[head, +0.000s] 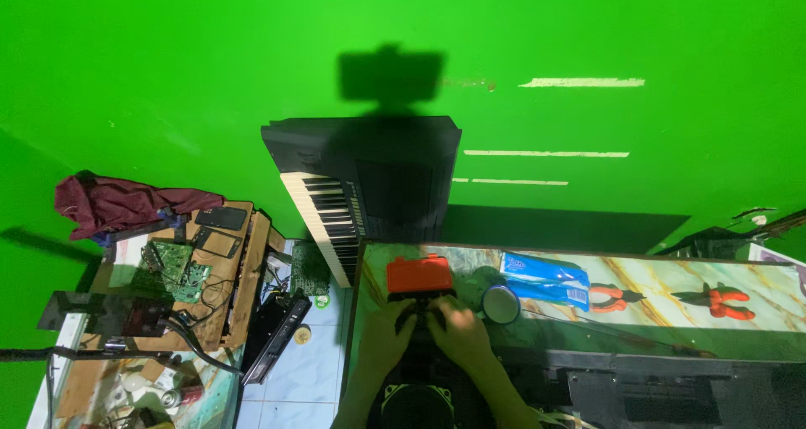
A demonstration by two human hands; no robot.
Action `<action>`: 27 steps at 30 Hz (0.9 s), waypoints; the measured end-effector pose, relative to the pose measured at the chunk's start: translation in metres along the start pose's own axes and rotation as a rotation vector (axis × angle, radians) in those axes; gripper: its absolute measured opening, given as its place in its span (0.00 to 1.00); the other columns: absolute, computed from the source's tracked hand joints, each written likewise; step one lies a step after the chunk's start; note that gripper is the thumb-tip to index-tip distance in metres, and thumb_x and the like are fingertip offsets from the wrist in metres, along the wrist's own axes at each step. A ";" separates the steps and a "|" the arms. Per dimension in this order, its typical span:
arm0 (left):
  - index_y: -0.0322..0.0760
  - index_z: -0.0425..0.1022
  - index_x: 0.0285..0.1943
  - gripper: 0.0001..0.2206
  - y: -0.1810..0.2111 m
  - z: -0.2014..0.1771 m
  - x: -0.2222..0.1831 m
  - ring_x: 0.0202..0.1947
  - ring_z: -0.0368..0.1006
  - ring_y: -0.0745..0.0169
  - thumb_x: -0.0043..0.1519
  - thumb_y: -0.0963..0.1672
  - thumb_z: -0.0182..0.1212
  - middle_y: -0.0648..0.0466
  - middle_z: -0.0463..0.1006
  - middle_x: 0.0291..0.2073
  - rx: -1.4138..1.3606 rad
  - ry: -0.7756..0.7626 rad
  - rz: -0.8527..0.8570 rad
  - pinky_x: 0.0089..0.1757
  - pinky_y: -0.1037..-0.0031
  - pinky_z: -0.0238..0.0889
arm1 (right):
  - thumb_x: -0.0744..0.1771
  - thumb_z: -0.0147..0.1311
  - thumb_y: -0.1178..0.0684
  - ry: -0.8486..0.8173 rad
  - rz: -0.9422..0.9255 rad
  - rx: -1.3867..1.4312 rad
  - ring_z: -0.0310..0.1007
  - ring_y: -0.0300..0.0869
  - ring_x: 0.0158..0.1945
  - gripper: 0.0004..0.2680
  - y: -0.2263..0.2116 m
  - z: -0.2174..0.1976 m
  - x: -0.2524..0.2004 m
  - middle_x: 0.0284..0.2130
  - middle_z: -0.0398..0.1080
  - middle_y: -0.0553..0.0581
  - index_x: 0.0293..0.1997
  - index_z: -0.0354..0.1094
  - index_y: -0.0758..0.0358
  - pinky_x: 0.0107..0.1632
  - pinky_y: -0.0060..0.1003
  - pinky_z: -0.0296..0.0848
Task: The person manipulates internal wires and electronic components inside a disassembled electronic keyboard with their hands.
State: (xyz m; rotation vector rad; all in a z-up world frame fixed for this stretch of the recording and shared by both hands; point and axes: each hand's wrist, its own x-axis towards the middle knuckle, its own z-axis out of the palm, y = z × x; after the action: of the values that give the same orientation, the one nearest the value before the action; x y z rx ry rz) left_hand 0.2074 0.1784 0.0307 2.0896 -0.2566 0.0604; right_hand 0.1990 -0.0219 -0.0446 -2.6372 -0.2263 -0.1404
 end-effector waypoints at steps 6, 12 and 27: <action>0.38 0.80 0.55 0.15 0.008 -0.005 -0.001 0.47 0.79 0.45 0.59 0.45 0.64 0.45 0.83 0.43 0.010 -0.050 -0.103 0.47 0.63 0.70 | 0.64 0.61 0.48 -0.047 0.009 0.179 0.80 0.52 0.36 0.11 -0.026 -0.032 0.006 0.34 0.77 0.59 0.48 0.72 0.58 0.37 0.46 0.78; 0.39 0.79 0.56 0.16 0.011 -0.007 -0.002 0.49 0.80 0.47 0.59 0.45 0.64 0.46 0.83 0.47 -0.049 -0.044 -0.129 0.48 0.64 0.71 | 0.66 0.57 0.51 -0.103 0.082 0.258 0.81 0.50 0.36 0.08 -0.049 -0.061 0.008 0.36 0.77 0.59 0.46 0.72 0.59 0.39 0.45 0.79; 0.38 0.78 0.57 0.16 0.013 -0.010 -0.008 0.50 0.79 0.48 0.60 0.44 0.64 0.46 0.83 0.48 -0.100 -0.022 -0.066 0.49 0.66 0.71 | 0.67 0.56 0.39 -0.285 0.187 -0.071 0.78 0.46 0.40 0.17 -0.001 -0.001 -0.013 0.36 0.77 0.58 0.62 0.69 0.51 0.44 0.39 0.76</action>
State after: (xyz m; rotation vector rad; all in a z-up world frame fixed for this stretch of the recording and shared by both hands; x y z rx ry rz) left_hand 0.1977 0.1817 0.0452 1.9980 -0.1999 -0.0145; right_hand 0.1860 -0.0237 -0.0451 -2.7257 -0.0684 0.2958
